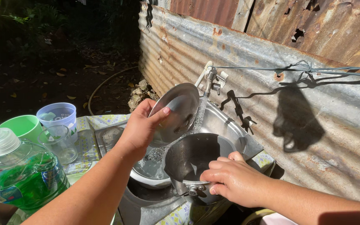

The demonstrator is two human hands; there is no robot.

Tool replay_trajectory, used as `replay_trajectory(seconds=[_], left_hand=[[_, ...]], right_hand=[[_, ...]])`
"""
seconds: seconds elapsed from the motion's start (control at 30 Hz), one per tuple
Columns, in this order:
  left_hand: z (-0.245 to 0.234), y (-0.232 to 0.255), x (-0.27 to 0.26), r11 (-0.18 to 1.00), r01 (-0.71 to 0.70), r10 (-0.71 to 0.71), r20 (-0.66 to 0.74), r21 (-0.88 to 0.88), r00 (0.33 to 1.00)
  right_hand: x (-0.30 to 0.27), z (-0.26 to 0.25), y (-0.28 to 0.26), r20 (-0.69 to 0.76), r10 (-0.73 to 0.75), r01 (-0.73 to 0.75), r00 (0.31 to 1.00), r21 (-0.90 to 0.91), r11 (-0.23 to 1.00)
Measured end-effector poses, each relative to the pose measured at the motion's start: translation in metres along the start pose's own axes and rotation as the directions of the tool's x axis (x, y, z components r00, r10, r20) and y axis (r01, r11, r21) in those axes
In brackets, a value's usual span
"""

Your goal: The person washes a metal pot, a glass lid, and a rice cooker inner pot at an outdoor sink. They use a steel wool scrubber and a green sponge with dish soap, rinsing each item under running water. The cleaned items are placed aside on the counter.

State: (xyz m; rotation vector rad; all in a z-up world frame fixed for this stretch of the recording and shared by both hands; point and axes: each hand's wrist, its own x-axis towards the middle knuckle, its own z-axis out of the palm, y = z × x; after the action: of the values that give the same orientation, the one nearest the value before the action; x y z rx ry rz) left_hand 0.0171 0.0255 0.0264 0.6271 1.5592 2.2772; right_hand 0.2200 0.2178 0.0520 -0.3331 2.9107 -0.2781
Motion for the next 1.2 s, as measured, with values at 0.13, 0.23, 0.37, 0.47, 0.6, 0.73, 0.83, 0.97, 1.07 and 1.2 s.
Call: replay_trajectory(seconds=[0.13, 0.23, 0.37, 0.47, 0.6, 0.73, 0.83, 0.97, 1.07, 1.2], left_hand=[[0.037, 0.005, -0.035, 0.832, -0.305, 0.133, 0.366, 0.464, 0.921], [0.057, 0.007, -0.067, 0.615, -0.491, 0.148, 0.522, 0.617, 0.840], [0.073, 0.007, -0.092, 0.381, -0.657, 0.144, 0.660, 0.651, 0.738], [0.074, 0.004, -0.102, 0.281, -0.687, 0.106, 0.690, 0.670, 0.716], [0.076, 0.004, -0.111, 0.208, -0.712, 0.043, 0.721, 0.670, 0.691], [0.080, 0.008, -0.116, 0.220, -0.601, -0.217, 0.639, 0.768, 0.738], [0.079, 0.005, -0.114, 0.223, -0.515, -0.352, 0.561, 0.828, 0.749], [0.073, -0.009, -0.098, 0.308, -0.291, -0.158, 0.350, 0.906, 0.923], [0.066, -0.021, -0.083, 0.449, 0.227, -0.208, -0.147, 0.864, 0.967], [0.064, -0.032, -0.075, 0.561, 0.486, -0.436, -0.260, 0.670, 0.861]], right_hand=[[-0.016, 0.026, 0.004, -0.110, -0.030, 0.035, 0.993, 0.041, 0.999], [-0.024, 0.042, 0.009, -0.177, -0.019, 0.022, 0.984, 0.012, 1.000], [-0.036, 0.056, 0.010, -0.247, 0.040, -0.041, 0.968, -0.001, 0.999], [-0.043, 0.063, 0.008, -0.224, 0.186, -0.192, 0.957, -0.004, 0.981], [-0.046, 0.071, 0.005, -0.480, 0.030, -0.030, 0.877, 0.009, 1.000], [-0.049, 0.082, 0.000, -0.593, 0.034, 0.018, 0.805, 0.080, 0.997], [-0.054, 0.089, -0.005, -0.610, 0.063, 0.017, 0.790, 0.124, 0.992], [-0.061, 0.095, -0.010, -0.632, 0.052, 0.051, 0.773, 0.144, 0.988], [-0.061, 0.102, -0.017, -0.644, 0.146, -0.020, 0.751, 0.198, 0.980], [-0.058, 0.108, -0.028, -0.669, 0.253, -0.089, 0.698, 0.270, 0.959]])
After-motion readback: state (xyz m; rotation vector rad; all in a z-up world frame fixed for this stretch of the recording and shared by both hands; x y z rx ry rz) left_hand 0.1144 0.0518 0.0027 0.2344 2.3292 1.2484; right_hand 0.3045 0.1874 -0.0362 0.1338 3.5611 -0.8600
